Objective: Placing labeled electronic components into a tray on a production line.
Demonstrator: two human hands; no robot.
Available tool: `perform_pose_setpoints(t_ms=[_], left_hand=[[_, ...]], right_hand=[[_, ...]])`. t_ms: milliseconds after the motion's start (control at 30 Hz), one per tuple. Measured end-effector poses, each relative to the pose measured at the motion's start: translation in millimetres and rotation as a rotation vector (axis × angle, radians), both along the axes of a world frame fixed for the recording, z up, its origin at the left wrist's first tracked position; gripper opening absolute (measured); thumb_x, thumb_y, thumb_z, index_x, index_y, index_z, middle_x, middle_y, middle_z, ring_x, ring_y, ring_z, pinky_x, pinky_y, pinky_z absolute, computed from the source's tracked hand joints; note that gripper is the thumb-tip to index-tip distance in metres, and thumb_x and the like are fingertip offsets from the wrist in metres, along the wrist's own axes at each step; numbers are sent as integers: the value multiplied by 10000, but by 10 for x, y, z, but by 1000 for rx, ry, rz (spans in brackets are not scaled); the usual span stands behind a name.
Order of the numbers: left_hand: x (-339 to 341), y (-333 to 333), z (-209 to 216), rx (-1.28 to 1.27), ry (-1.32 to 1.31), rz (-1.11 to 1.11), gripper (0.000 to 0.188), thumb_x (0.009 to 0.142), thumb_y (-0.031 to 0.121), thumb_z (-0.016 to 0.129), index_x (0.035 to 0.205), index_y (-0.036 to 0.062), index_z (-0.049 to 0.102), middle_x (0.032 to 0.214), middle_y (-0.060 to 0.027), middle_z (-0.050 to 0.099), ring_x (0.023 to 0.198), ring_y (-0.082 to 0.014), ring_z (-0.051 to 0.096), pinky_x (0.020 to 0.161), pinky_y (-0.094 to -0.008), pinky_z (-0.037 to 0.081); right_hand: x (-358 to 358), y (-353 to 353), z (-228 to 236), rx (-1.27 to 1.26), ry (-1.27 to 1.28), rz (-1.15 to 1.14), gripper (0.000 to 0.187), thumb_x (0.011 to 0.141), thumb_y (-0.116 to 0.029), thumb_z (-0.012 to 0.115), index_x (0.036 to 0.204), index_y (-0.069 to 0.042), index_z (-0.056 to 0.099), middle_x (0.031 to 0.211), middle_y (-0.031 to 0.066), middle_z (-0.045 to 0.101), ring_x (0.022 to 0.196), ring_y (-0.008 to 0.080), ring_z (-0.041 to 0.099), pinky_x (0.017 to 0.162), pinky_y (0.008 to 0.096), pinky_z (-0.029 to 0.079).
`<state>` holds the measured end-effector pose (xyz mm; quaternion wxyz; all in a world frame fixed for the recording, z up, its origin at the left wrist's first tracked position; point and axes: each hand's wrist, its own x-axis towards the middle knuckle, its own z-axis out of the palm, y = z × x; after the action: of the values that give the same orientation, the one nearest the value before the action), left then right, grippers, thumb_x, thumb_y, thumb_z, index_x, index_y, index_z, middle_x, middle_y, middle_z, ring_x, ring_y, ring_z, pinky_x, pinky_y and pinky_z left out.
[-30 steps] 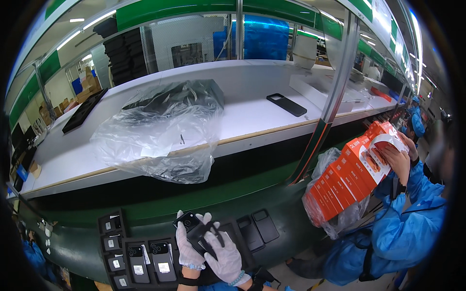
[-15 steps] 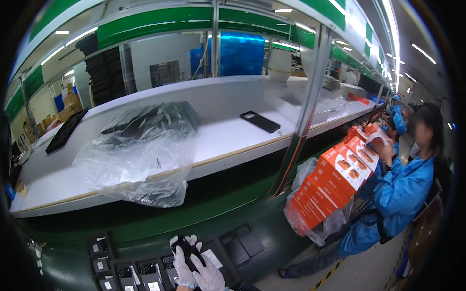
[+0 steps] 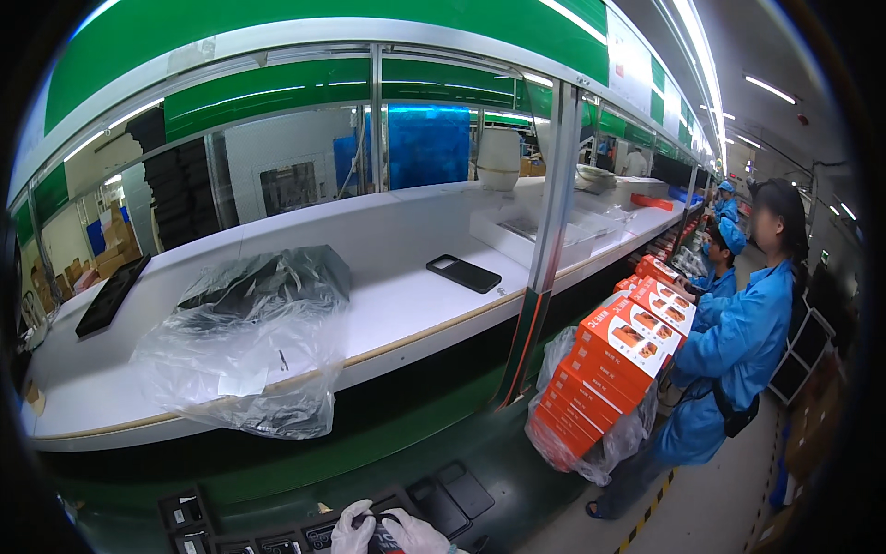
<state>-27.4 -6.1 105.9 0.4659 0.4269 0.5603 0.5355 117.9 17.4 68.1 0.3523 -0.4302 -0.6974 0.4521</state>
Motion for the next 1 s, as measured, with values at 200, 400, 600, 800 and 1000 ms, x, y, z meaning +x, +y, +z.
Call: perform_pose_setpoints(t_ms=[200, 400, 600, 800, 1000], left_hand=[[-515, -135, 252, 108, 567, -571, 368, 971, 252, 510, 1271, 49, 575, 1165, -185, 636, 1021, -382, 598, 883, -410, 472], [-462, -352, -203, -107, 372, -444, 348, 966, 229, 544, 1237, 16, 586, 1162, -215, 626, 1001, -365, 603, 855, -406, 461], [-292, -502, -264, 93, 800, -342, 372, 990, 295, 520, 1226, 11, 568, 1110, -217, 601, 1039, -391, 556, 889, -438, 454], [-235, -524, -123, 185, 773, -187, 286, 959, 238, 569, 1139, 29, 646, 973, -238, 647, 898, -401, 600, 791, -460, 469], [-193, -550, -223, 275, 898, 81, 244, 941, 245, 600, 1033, 32, 677, 826, -223, 656, 790, -399, 620, 713, -473, 477]], right_hand=[[177, 141, 508, -91, -12, 224, 275, 979, -194, 514, 1184, -17, 559, 1097, 184, 644, 1064, 358, 621, 902, 416, 493], [344, 389, 293, -105, -58, 578, 413, 1037, -285, 442, 1355, -30, 504, 1298, 149, 583, 1205, 308, 547, 1038, 356, 408], [489, 407, 243, -257, 169, 672, 411, 1019, -266, 497, 1330, 2, 522, 1313, 146, 581, 1212, 244, 549, 1032, 347, 411], [378, 214, 534, -42, 110, 534, 249, 965, -178, 532, 1160, -41, 605, 1123, 164, 646, 1055, 348, 630, 915, 413, 490], [206, 167, 618, -8, 26, 457, 228, 940, -149, 540, 1115, -51, 646, 1066, 152, 674, 1000, 321, 648, 891, 399, 499]])
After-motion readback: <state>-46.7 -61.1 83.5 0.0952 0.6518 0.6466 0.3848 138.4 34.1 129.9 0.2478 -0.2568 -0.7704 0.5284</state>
